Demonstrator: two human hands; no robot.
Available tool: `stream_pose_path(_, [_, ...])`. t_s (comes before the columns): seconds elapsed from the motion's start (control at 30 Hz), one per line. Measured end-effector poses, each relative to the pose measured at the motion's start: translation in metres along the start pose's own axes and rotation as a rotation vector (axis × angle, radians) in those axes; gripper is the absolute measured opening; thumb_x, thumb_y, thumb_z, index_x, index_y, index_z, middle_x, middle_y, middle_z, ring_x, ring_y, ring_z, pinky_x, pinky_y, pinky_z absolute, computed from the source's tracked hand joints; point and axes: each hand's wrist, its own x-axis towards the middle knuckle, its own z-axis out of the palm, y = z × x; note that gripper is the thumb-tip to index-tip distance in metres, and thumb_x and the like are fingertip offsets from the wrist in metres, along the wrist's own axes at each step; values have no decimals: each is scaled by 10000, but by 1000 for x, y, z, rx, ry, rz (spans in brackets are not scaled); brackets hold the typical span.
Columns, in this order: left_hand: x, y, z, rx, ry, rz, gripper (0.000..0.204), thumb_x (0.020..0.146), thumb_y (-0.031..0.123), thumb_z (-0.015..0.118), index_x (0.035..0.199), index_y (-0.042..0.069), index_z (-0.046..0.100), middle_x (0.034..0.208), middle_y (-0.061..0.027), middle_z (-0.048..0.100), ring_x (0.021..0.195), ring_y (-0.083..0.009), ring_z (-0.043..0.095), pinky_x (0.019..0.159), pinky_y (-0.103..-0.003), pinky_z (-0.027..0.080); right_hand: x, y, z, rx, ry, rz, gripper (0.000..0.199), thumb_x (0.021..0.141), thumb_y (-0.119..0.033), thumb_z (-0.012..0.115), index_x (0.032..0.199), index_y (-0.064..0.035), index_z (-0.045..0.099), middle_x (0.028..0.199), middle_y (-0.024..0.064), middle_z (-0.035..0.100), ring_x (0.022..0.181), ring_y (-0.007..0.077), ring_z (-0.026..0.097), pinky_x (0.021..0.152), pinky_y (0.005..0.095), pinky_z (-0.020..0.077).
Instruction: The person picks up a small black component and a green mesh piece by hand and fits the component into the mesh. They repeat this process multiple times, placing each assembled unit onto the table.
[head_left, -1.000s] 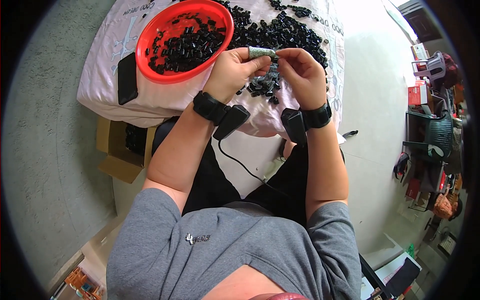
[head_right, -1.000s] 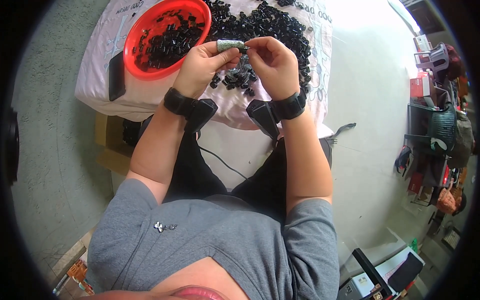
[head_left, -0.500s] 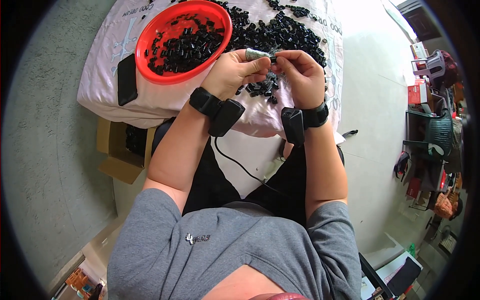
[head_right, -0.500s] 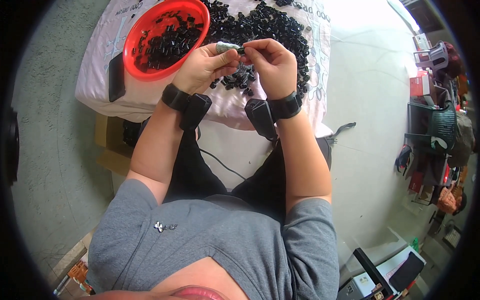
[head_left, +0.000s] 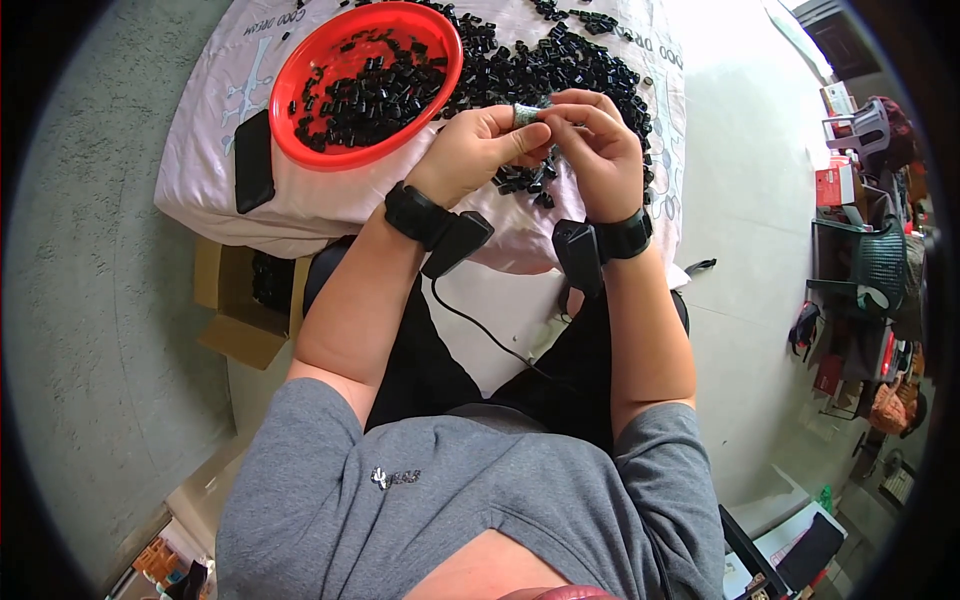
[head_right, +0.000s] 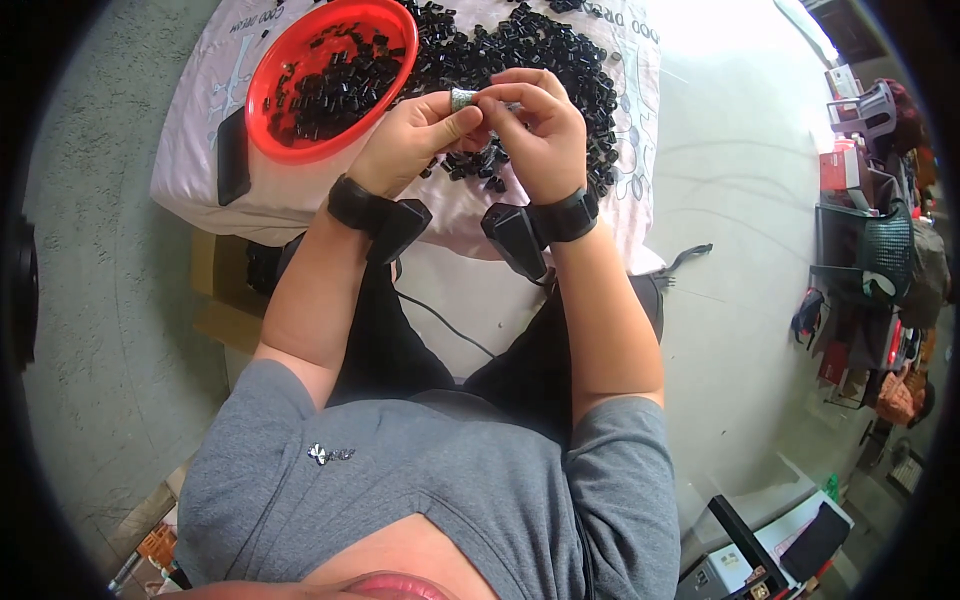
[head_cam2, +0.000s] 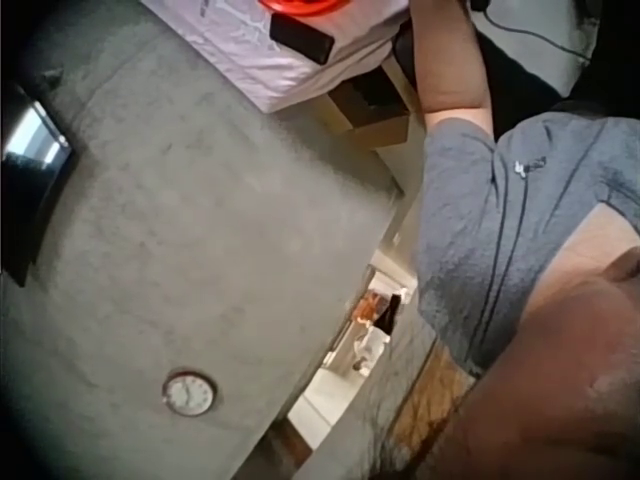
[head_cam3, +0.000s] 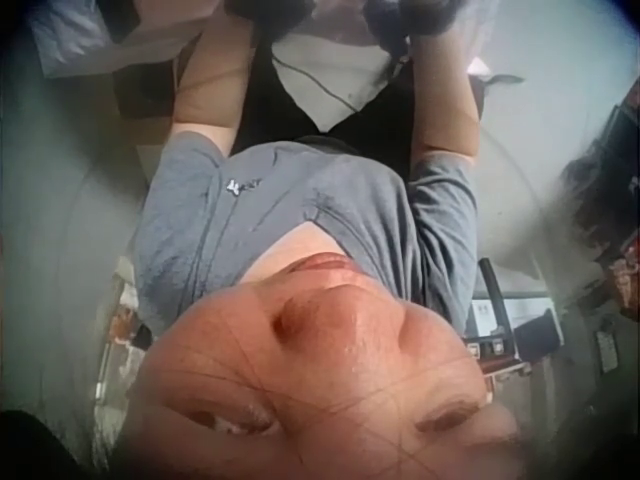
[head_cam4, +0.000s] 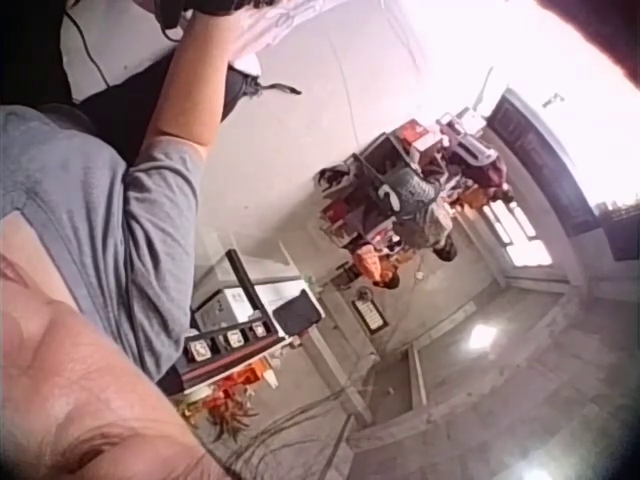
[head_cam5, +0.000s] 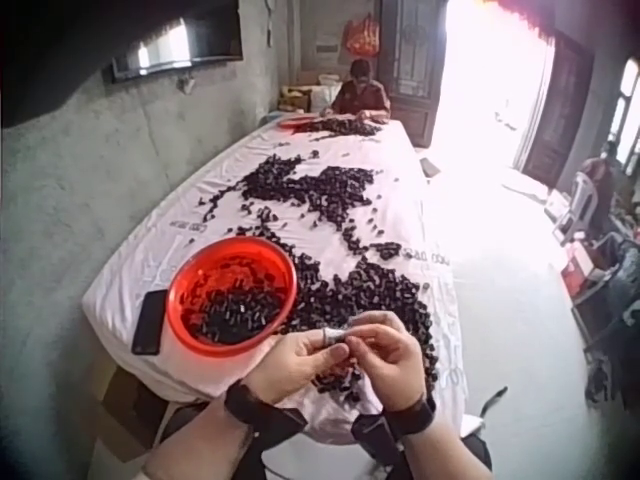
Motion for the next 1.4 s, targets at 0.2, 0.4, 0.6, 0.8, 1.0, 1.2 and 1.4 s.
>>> stream_pose_path(0.2, [-1, -4, -18, 188, 10, 87, 258, 941, 173, 577, 1077, -41, 626, 957, -36, 654, 866, -90, 611, 793, -237, 496, -8, -10, 16, 312, -154, 170, 321, 887, -21, 609, 1198, 43, 564, 968, 64, 654, 871, 101, 620, 799, 238, 512])
stream_pose_path(0.4, [-5, -3, -6, 201, 180, 218, 187, 916, 145, 611, 962, -27, 670, 864, -33, 640, 771, -87, 603, 688, -221, 501, -6, -7, 21, 244, -151, 106, 282, 882, -7, 607, 1160, 41, 602, 984, 75, 665, 871, 98, 617, 801, 229, 503])
stream_pose_path(0.6, [-2, 10, -66, -877, 349, 14, 428, 903, 392, 570, 1026, -17, 571, 881, -68, 616, 799, -156, 617, 766, -275, 543, 27, 22, -55, -643, 146, -134, 153, 800, -59, 673, 947, -67, 713, 854, 111, 674, 747, 189, 671, 665, 288, 524])
stream_pose_path(0.8, [2, 4, -71, -1037, 447, 15, 469, 912, 455, 520, 942, -12, 536, 877, -96, 605, 785, -213, 610, 768, -318, 548, 27, 44, -73, -976, 49, 125, 121, 741, -141, 699, 842, -82, 731, 830, 118, 642, 733, 287, 636, 707, 377, 511])
stream_pose_path(1.0, [2, 4, -61, -939, 391, 69, 431, 945, 416, 497, 1000, -7, 556, 873, -85, 605, 792, -190, 603, 753, -317, 536, 26, 39, -67, -825, -85, 84, 155, 739, -121, 704, 888, -82, 722, 858, 110, 627, 745, 264, 630, 705, 350, 507])
stream_pose_path(1.2, [1, 7, -34, -729, 388, 26, 342, 946, 354, 547, 984, 16, 588, 857, -70, 616, 782, -170, 605, 719, -300, 522, 24, 39, -60, -790, -160, -8, 178, 737, -106, 716, 914, -85, 717, 863, 83, 620, 765, 235, 615, 711, 322, 502])
stream_pose_path(1.4, [-1, 11, -22, -504, 369, -38, 217, 938, 261, 583, 961, 45, 580, 882, -65, 629, 788, -148, 618, 699, -274, 521, 22, 33, -56, -746, -149, 42, 205, 733, -72, 710, 937, -95, 717, 856, 74, 617, 754, 219, 615, 686, 316, 494])
